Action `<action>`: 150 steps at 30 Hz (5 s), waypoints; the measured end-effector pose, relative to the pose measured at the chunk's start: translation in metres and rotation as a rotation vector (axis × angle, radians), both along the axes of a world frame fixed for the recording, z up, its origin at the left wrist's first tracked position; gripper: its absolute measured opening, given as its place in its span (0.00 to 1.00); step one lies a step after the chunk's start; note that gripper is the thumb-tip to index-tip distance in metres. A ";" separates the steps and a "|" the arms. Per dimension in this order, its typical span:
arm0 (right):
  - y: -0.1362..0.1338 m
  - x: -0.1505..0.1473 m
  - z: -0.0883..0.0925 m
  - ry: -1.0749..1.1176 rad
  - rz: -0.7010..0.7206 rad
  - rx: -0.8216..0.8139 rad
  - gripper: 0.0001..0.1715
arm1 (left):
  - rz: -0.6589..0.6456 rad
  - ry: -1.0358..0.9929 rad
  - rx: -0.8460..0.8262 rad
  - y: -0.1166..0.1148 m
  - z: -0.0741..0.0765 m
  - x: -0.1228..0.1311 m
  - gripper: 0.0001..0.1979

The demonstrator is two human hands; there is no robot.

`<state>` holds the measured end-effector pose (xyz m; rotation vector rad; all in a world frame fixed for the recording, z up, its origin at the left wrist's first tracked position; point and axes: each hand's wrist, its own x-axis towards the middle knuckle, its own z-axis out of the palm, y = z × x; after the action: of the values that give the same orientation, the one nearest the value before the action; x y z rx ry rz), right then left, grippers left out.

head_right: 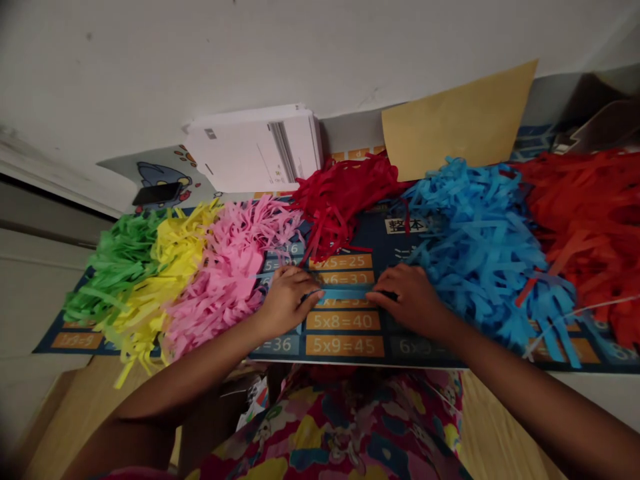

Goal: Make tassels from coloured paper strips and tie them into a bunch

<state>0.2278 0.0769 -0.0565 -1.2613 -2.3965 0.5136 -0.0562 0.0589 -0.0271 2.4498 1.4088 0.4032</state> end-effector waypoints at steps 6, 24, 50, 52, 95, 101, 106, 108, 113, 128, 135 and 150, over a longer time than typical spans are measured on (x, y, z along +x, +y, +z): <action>0.005 -0.012 0.004 -0.120 -0.152 -0.044 0.16 | 0.089 0.126 -0.043 0.003 0.002 0.009 0.14; -0.011 -0.032 0.028 -0.219 0.226 0.407 0.07 | -0.366 0.283 0.398 0.000 0.008 0.016 0.07; 0.010 -0.003 0.001 -0.029 0.072 0.139 0.14 | -0.051 -0.056 0.199 -0.006 -0.009 -0.007 0.08; 0.014 -0.005 0.002 -0.055 0.071 0.077 0.13 | 0.000 -0.071 0.160 -0.005 -0.006 -0.004 0.10; 0.024 -0.044 0.033 -0.417 0.390 0.387 0.11 | -0.207 0.429 0.309 0.010 0.016 0.046 0.06; 0.021 -0.044 0.024 -0.308 0.311 0.431 0.09 | -0.128 0.233 0.349 0.008 0.005 0.027 0.05; 0.016 -0.031 0.011 -0.176 0.303 0.504 0.11 | -0.143 0.053 0.490 -0.005 -0.010 0.007 0.05; 0.014 -0.023 0.005 -0.073 0.295 0.507 0.12 | -0.154 0.019 0.499 -0.010 -0.013 0.003 0.06; 0.015 -0.011 -0.005 0.082 0.233 0.360 0.12 | -0.126 -0.063 0.371 -0.015 -0.010 0.000 0.07; 0.022 -0.018 0.009 -0.018 0.123 -0.087 0.08 | 0.105 -0.110 -0.015 -0.006 -0.003 0.009 0.07; 0.018 -0.030 0.022 -0.165 0.189 0.113 0.05 | 0.065 -0.025 0.043 -0.005 -0.002 0.011 0.06; -0.019 -0.044 0.068 0.038 0.164 0.284 0.14 | -0.224 0.057 0.685 -0.021 0.046 0.018 0.10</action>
<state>0.1836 0.0578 0.0114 -0.9326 -2.4480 0.2280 -0.0383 0.0384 0.0189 3.1312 1.1170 0.8871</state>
